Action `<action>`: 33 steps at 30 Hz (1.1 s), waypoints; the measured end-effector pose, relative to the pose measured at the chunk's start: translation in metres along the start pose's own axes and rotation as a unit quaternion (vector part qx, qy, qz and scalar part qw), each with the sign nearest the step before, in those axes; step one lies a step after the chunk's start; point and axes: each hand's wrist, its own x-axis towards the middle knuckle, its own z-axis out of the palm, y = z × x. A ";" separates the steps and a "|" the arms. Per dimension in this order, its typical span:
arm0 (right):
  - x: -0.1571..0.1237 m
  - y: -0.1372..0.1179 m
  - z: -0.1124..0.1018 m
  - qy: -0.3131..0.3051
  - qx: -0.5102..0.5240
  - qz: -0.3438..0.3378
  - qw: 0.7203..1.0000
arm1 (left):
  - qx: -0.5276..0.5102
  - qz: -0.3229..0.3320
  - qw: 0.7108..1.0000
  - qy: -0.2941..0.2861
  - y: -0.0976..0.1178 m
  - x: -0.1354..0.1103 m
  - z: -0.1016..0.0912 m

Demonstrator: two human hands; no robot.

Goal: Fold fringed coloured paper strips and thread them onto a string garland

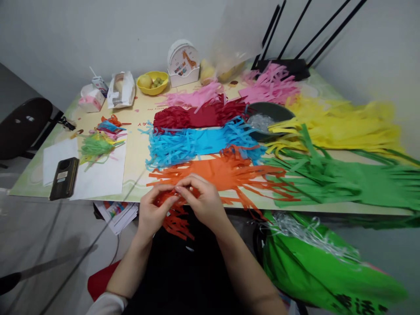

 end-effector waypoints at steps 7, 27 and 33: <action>0.006 -0.006 0.001 -0.005 -0.058 -0.043 0.997 | 0.009 0.026 0.999 0.043 -0.005 0.003 -0.004; -0.009 0.039 -0.007 -0.011 -0.128 0.016 0.992 | 0.524 0.057 0.820 0.224 -0.029 0.082 -0.241; 0.021 0.043 -0.058 0.046 -0.287 -0.117 0.950 | 0.576 0.051 0.810 0.094 -0.043 0.110 -0.197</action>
